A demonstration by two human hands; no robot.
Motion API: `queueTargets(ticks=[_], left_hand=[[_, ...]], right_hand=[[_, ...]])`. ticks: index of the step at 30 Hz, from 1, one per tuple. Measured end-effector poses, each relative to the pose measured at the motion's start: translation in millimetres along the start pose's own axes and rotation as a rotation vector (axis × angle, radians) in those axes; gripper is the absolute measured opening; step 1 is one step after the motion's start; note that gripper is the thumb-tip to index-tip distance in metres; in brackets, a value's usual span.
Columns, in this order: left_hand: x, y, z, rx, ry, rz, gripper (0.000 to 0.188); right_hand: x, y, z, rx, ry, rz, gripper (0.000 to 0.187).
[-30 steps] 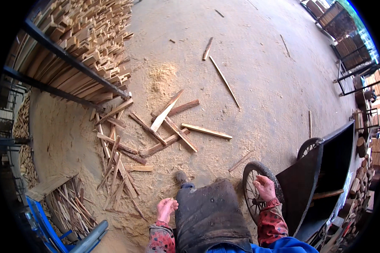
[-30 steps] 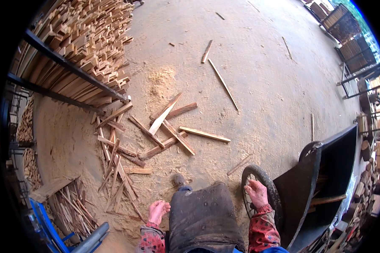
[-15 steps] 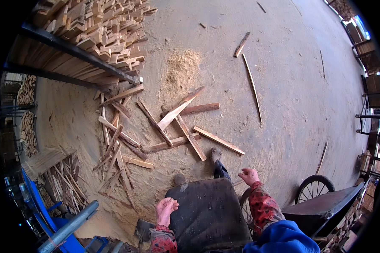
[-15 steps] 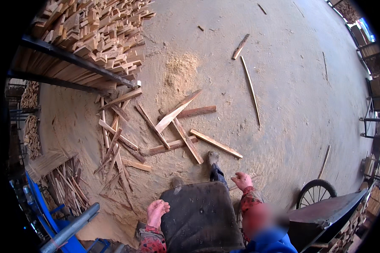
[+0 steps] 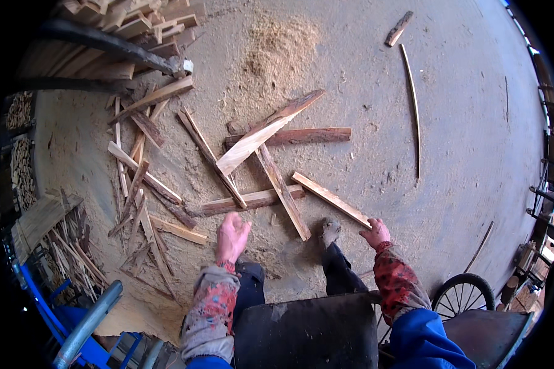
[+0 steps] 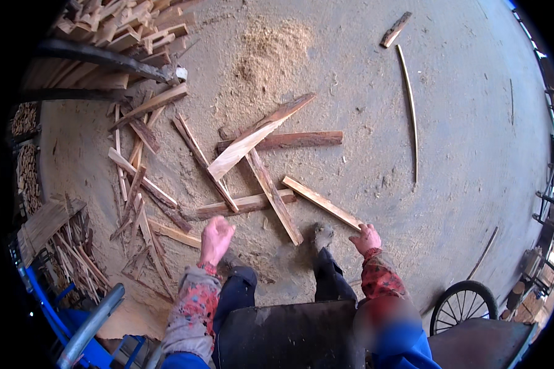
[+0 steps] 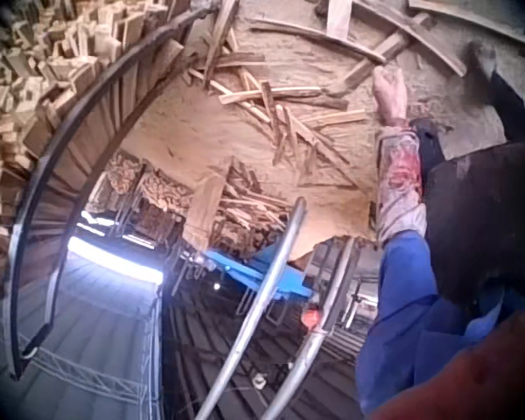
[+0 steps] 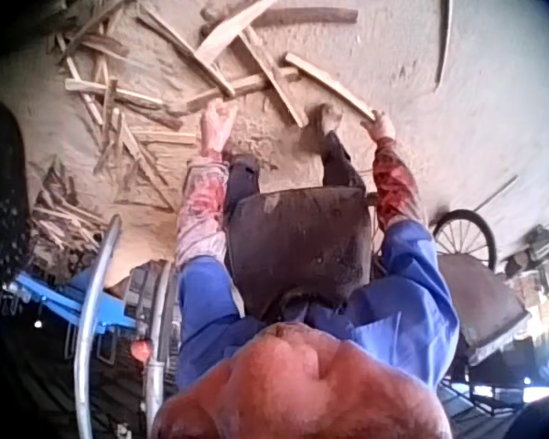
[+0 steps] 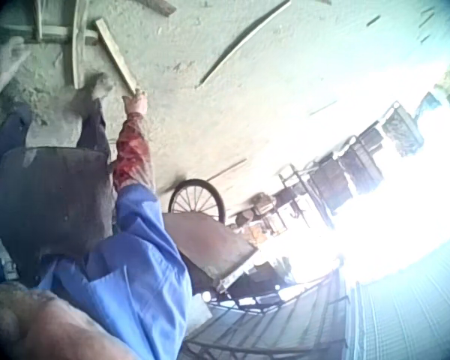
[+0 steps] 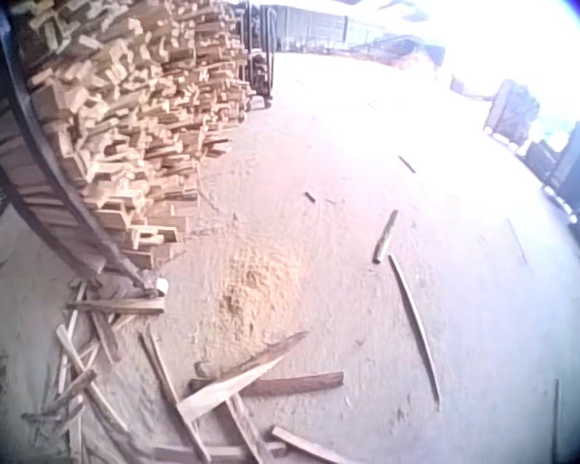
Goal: The person walks through a lumber workshop, retrieves a metal cart, and then repeatedly picks up small wooden planks and offcuts from the floor, placing them into the cart.
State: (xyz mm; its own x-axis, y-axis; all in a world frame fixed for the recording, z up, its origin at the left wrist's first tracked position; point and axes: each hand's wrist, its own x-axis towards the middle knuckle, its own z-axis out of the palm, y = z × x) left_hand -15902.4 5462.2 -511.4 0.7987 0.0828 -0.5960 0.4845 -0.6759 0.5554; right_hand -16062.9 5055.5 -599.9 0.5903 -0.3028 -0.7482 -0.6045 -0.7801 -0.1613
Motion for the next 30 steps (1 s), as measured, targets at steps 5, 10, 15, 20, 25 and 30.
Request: queueTargets(ticks=[5, 10, 15, 20, 25, 30], left_hand=[[153.3, -27.9, 40.0, 0.441, 0.129, 0.283, 0.062], [246.7, -48.9, 80.7, 0.641, 0.269, 0.541, 0.076], [286.4, -63.4, 97.0, 0.675, 0.177, 0.461, 0.077], [272.4, -88.0, 87.9, 0.575, 0.257, 0.466, 0.077], [222.5, -136.9, 56.2, 0.239, 0.309, 0.110, 0.088], [228.5, -178.5, 59.8, -0.157, 0.274, -0.110, 0.095]], right_hand=[[76.9, 12.0, 73.3, -0.090, 0.043, -0.042, 0.070], [121.5, -1.3, 118.8, -0.195, -0.010, -0.102, 0.066], [156.3, -1.9, 141.7, -0.230, 0.179, -0.153, 0.054], [156.9, 1.9, 141.5, -0.234, 0.104, -0.196, 0.039], [139.1, -23.9, 125.5, -0.160, 0.096, -0.338, 0.030], [126.0, -107.6, 99.2, -0.026, 0.234, -0.550, 0.024]])
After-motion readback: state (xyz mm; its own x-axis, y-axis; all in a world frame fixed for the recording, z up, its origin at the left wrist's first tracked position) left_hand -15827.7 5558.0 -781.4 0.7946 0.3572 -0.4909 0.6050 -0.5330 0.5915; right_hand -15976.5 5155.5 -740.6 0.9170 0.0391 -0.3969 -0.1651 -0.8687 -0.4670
